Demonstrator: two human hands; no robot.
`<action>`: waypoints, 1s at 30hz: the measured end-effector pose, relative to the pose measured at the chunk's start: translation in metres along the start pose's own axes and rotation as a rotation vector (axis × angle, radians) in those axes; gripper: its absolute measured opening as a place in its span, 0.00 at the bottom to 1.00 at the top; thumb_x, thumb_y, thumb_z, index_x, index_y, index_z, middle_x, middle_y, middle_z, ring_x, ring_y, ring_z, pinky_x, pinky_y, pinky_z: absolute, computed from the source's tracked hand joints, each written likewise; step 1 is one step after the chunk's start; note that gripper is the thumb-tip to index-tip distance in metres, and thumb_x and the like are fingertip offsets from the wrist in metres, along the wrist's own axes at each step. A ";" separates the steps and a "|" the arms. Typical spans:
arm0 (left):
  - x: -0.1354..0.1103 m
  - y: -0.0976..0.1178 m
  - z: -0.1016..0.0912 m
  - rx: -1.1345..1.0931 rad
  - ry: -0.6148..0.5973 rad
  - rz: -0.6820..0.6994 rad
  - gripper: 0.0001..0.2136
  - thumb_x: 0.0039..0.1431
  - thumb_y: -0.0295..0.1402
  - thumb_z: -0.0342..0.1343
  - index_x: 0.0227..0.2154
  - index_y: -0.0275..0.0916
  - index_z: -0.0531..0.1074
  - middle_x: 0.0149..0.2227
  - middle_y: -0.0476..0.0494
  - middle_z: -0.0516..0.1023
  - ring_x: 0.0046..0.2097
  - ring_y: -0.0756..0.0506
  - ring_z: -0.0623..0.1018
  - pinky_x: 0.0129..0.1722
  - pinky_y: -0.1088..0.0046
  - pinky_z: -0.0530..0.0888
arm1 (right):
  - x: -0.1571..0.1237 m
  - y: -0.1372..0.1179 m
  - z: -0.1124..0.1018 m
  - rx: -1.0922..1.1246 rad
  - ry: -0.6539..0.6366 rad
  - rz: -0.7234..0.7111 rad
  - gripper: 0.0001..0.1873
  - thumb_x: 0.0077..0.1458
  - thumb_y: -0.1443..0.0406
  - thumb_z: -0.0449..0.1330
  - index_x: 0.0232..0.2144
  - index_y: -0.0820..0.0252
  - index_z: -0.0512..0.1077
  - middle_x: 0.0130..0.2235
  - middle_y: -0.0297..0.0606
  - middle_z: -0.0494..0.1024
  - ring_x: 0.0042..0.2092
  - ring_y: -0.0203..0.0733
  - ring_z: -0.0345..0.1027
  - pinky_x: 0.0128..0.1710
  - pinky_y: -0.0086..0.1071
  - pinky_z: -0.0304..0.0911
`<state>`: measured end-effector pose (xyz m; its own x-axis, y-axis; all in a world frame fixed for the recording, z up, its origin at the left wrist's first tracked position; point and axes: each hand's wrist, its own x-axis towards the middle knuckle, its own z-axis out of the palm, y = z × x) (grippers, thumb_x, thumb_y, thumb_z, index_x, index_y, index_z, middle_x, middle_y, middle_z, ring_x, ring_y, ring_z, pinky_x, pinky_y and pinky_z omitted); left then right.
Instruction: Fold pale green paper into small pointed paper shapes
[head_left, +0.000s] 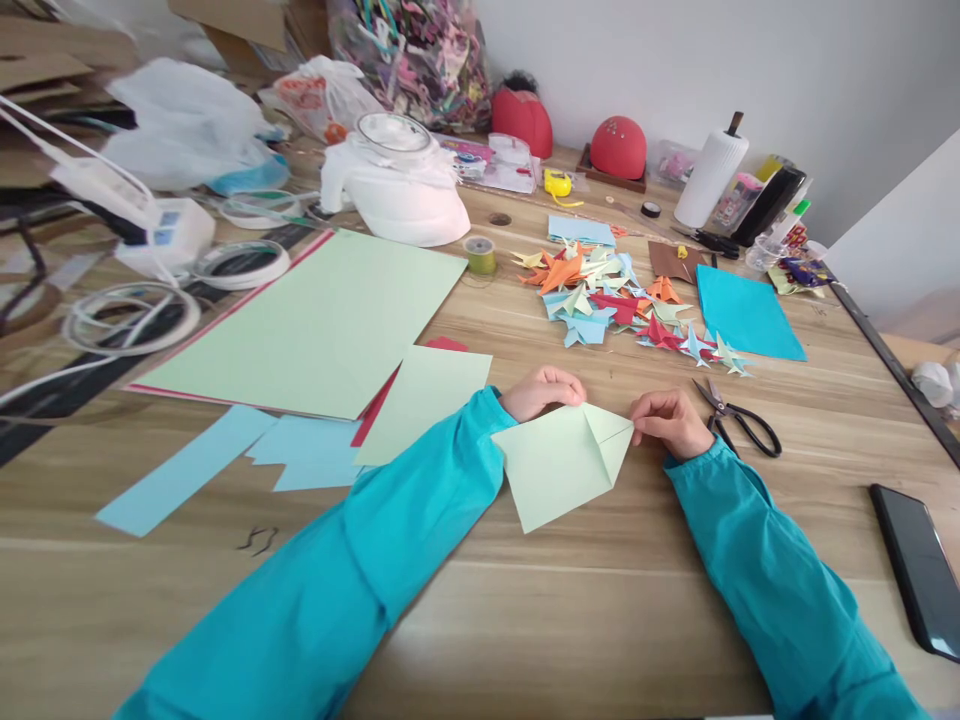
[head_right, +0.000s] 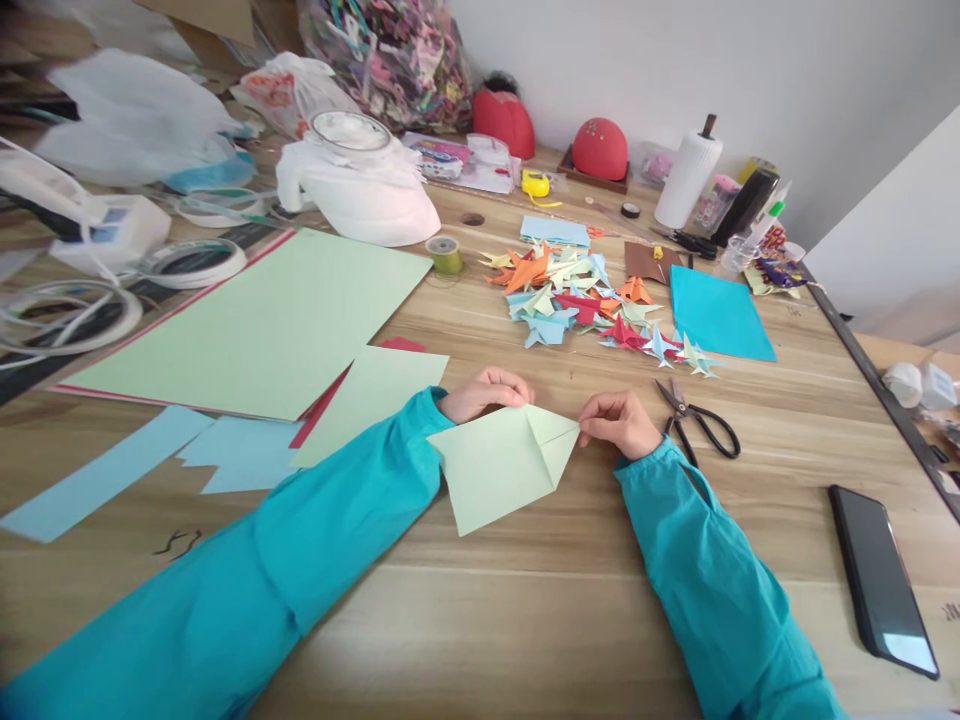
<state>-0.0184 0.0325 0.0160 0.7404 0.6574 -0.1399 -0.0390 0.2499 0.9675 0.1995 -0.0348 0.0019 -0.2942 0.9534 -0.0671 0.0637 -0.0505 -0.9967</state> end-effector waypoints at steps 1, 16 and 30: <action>0.000 0.000 0.000 -0.001 -0.003 0.005 0.06 0.34 0.32 0.55 0.12 0.34 0.70 0.16 0.48 0.67 0.19 0.53 0.61 0.19 0.75 0.53 | 0.000 0.001 -0.001 0.002 0.001 0.002 0.08 0.42 0.61 0.63 0.21 0.62 0.73 0.19 0.35 0.74 0.23 0.37 0.65 0.27 0.31 0.58; 0.006 -0.007 0.014 -0.365 0.510 0.092 0.08 0.34 0.33 0.62 0.18 0.34 0.70 0.17 0.52 0.69 0.21 0.52 0.68 0.22 0.77 0.63 | 0.003 -0.005 0.016 0.168 0.199 -0.118 0.21 0.47 0.48 0.56 0.29 0.60 0.73 0.31 0.40 0.76 0.36 0.46 0.69 0.36 0.37 0.63; 0.006 -0.019 0.022 -0.088 0.655 0.413 0.11 0.41 0.31 0.57 0.29 0.37 0.63 0.37 0.46 0.72 0.26 0.54 0.70 0.26 0.76 0.67 | 0.004 0.006 0.014 0.096 0.381 -0.044 0.13 0.46 0.57 0.62 0.22 0.61 0.70 0.21 0.31 0.71 0.22 0.32 0.61 0.20 0.25 0.54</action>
<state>0.0011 0.0160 0.0012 0.1083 0.9885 0.1056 -0.2987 -0.0690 0.9518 0.1848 -0.0352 -0.0049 0.0815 0.9965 -0.0206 -0.0362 -0.0177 -0.9992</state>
